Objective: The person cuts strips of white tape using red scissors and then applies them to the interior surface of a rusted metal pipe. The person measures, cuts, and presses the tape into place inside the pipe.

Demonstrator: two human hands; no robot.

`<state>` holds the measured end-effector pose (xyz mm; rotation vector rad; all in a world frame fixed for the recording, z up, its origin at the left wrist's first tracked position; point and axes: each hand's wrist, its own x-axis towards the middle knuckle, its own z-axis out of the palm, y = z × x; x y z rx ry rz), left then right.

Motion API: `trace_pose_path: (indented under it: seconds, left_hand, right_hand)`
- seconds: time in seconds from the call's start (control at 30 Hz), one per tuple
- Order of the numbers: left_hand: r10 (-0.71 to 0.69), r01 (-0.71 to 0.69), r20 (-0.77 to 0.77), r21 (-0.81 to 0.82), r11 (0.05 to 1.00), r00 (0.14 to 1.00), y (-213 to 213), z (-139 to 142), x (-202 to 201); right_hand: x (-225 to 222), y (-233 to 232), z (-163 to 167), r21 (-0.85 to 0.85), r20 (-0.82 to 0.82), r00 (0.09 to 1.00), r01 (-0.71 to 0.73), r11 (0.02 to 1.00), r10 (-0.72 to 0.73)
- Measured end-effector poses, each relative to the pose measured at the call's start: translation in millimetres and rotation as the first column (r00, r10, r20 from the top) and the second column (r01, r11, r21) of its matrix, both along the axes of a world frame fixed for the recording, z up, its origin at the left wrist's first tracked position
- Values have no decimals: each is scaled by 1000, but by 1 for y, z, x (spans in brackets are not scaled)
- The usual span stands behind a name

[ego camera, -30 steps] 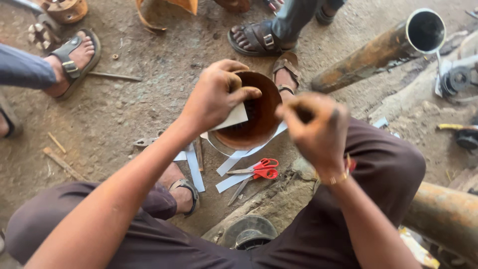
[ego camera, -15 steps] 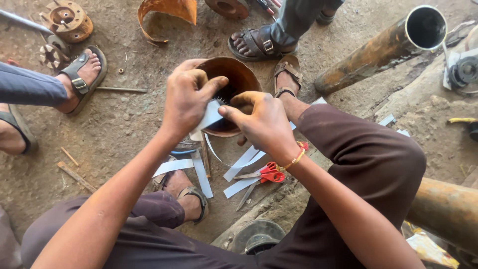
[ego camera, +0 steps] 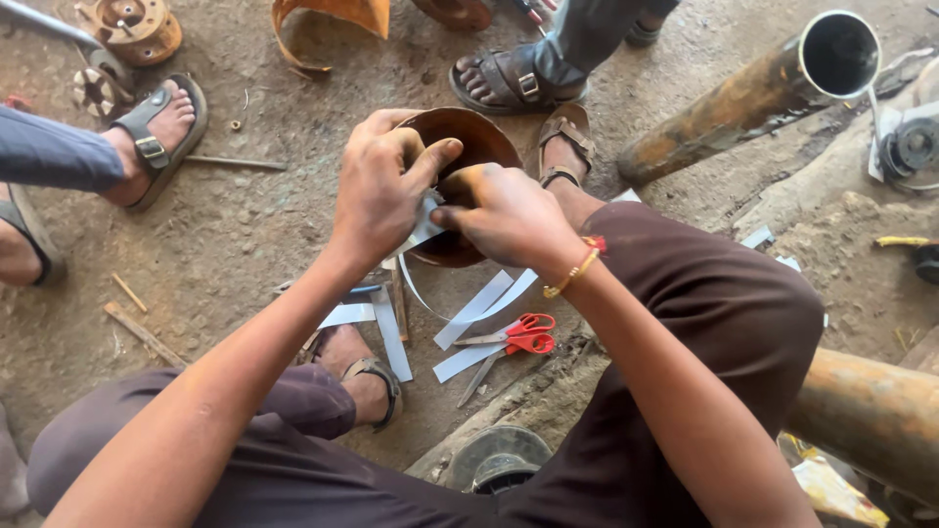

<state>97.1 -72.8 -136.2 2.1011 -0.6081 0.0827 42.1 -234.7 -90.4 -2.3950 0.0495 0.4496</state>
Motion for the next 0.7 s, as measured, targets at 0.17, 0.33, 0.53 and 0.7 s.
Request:
trace_pose_path:
  seconds: [0.17,0.33,0.53,0.7]
  left_hand:
    - [-56,56,16,8,998,998,0,4,-2]
    - [-97,94,-93,-36,995,991,3,14,-1]
    - [-132,99,-204,-163,982,970,7,28,5]
    - [-26,19,-137,-49,999,990,3,28,10]
  right_hand:
    - [-8,9,-4,-58,-49,995,88,994,-91]
    - [-20,-16,6,289,60,990,108,951,-131]
    - [-40,-61,37,284,128,976,133,949,-175]
    - [-48,-68,48,264,273,943,114,958,-188]
